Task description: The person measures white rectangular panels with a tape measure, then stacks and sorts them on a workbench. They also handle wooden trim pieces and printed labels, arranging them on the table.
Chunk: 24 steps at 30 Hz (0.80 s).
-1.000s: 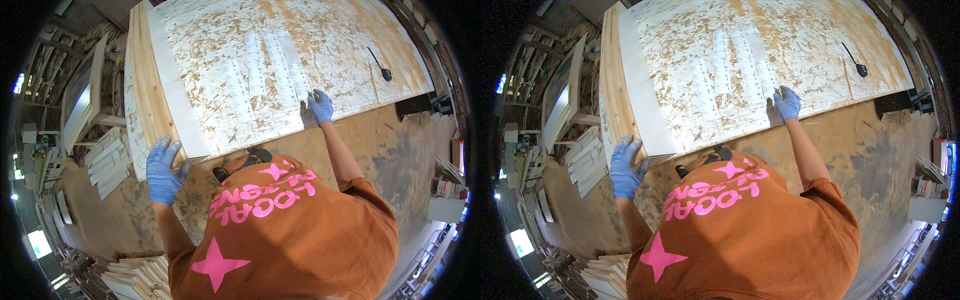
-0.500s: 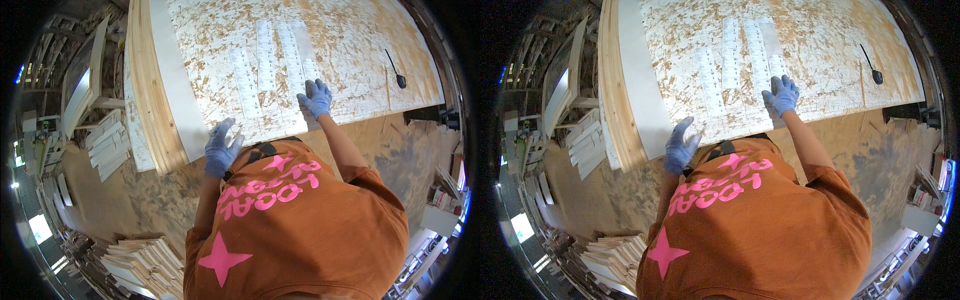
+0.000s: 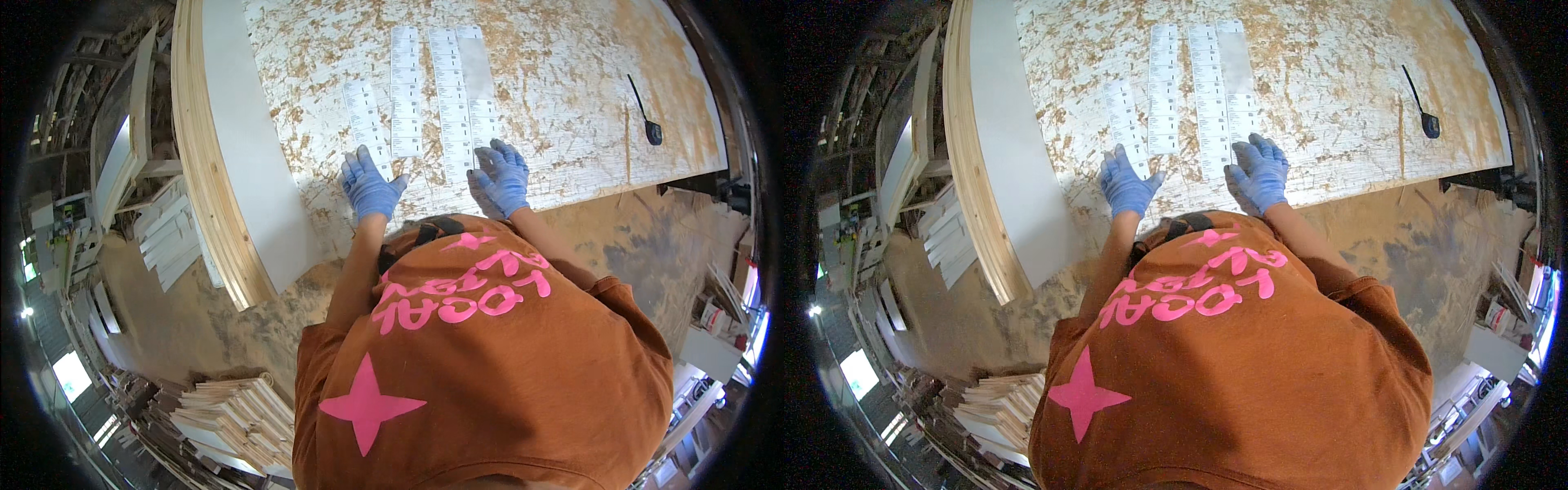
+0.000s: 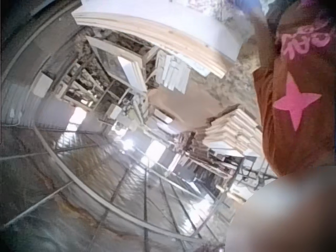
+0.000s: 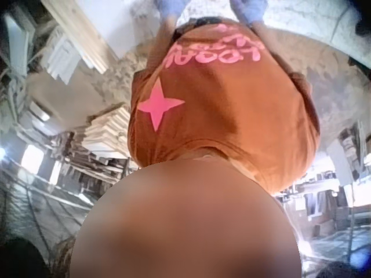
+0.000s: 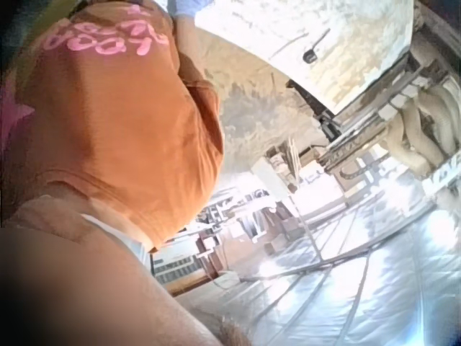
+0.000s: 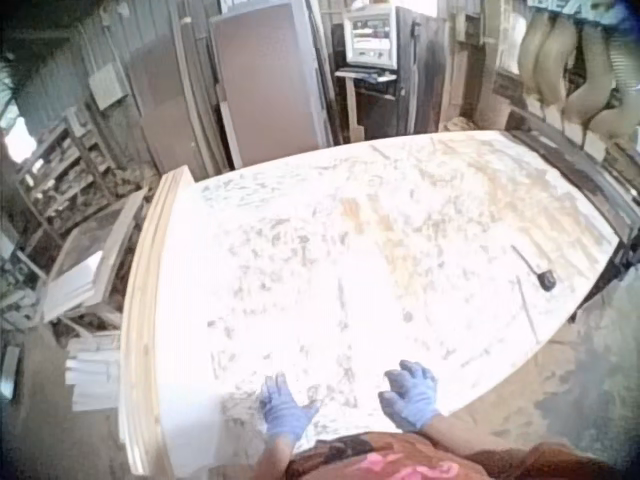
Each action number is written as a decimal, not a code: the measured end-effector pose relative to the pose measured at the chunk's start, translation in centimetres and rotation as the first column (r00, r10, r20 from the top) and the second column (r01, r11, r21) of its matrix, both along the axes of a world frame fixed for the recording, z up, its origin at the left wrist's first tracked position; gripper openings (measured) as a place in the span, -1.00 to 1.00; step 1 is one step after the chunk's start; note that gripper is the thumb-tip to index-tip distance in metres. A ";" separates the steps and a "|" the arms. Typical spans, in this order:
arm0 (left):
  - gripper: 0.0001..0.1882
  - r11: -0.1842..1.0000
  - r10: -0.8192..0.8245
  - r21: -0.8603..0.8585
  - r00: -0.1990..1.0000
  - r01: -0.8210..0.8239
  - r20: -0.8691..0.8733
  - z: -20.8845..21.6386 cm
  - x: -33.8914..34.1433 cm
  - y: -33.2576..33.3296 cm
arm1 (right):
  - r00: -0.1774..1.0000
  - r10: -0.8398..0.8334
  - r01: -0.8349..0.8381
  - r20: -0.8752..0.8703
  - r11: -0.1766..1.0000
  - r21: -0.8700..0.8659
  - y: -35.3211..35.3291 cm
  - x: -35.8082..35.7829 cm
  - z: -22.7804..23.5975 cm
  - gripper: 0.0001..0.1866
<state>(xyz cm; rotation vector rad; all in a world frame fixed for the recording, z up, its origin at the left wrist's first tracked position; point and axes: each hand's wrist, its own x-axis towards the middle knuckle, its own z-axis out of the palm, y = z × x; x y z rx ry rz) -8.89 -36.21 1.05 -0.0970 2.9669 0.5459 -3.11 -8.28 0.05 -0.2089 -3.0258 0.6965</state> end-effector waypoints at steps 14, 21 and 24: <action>0.11 0.980 0.060 0.191 0.997 -0.052 -0.038 -0.6 -0.7 -3.5 | 0.975 0.095 -0.112 -0.202 0.991 -0.076 0.3 -0.8 -0.7 -0.57; 0.12 0.974 0.071 0.214 0.997 -0.070 0.002 0.5 -1.2 -3.6 | 0.967 -0.093 0.069 -0.238 0.992 -0.106 0.6 -0.9 -1.3 -0.53; 0.11 0.972 0.067 0.226 0.998 -0.069 0.016 1.0 -1.2 -3.5 | 0.951 -0.140 0.133 -0.277 0.990 -0.043 1.4 -0.4 -2.2 -0.53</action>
